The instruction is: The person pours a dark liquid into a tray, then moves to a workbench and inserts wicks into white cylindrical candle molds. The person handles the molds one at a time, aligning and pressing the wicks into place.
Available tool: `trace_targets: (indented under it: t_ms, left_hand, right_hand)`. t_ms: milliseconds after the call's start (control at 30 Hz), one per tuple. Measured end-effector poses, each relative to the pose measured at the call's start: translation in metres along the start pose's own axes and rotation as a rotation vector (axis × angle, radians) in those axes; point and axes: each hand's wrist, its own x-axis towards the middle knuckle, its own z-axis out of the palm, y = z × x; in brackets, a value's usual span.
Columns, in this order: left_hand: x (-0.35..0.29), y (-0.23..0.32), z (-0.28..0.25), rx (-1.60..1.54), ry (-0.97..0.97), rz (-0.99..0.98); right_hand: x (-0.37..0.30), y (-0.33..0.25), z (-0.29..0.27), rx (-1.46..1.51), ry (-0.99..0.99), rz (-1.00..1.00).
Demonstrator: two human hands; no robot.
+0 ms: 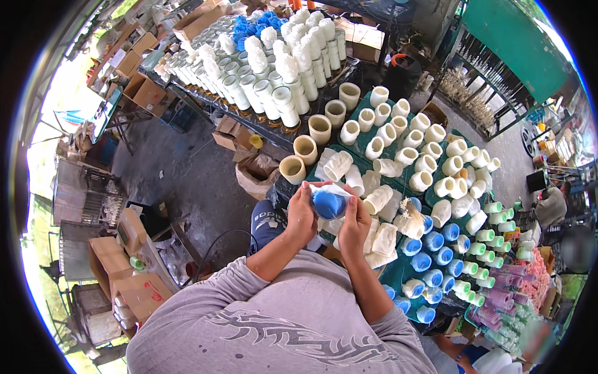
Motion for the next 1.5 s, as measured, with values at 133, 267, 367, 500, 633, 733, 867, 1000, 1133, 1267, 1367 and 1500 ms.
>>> trace_targets:
  t_ms: [133,267,367,500,633,733,867,1000,1133,1267,1367,1500]
  left_hand:
    - [0.019,0.001,-0.015,-0.134,0.194,-0.236]
    - [0.012,0.007,-0.014,-0.182,0.116,-0.367]
    - [0.017,0.007,-0.031,-0.303,-0.207,-0.413]
    - [0.018,0.001,-0.032,-0.258,-0.383,-0.405]
    - [0.012,-0.002,-0.020,-0.158,-0.457,-0.336]
    - [-0.010,0.016,0.006,-0.105,-0.354,-0.370]
    - [-0.007,0.017,0.005,0.008,-0.345,-0.180]
    - [-0.002,0.018,0.008,-0.005,-0.271,0.000]
    - [0.000,0.015,0.008,0.249,-0.308,0.189]
    - [-0.009,0.020,0.022,0.351,-0.245,0.302]
    - [-0.012,0.022,0.030,0.324,-0.233,0.398]
    - [-0.010,0.025,0.035,0.309,-0.281,0.450]
  right_hand:
    - [-0.002,-0.006,0.010,-0.078,0.042,-0.008]
    - [0.006,0.012,-0.002,-0.127,0.083,0.104]
    - [0.010,0.016,-0.002,0.333,0.029,0.175]
    - [0.013,-0.001,0.002,0.390,0.001,0.191]
    - [0.016,-0.013,0.006,0.284,0.112,0.018]
    - [0.024,-0.019,0.002,0.139,0.242,-0.147]
    - [0.025,-0.035,-0.012,-0.040,-0.022,-0.095]
    - [0.035,-0.051,-0.029,-0.298,-0.130,-0.334]
    - [0.028,-0.050,-0.007,-0.310,-0.318,-0.292]
    - [0.016,-0.061,0.000,-0.044,-0.355,0.036]
    - [0.013,-0.061,0.002,-0.093,-0.277,-0.098]
    - [0.013,-0.063,0.000,0.014,-0.158,-0.128]
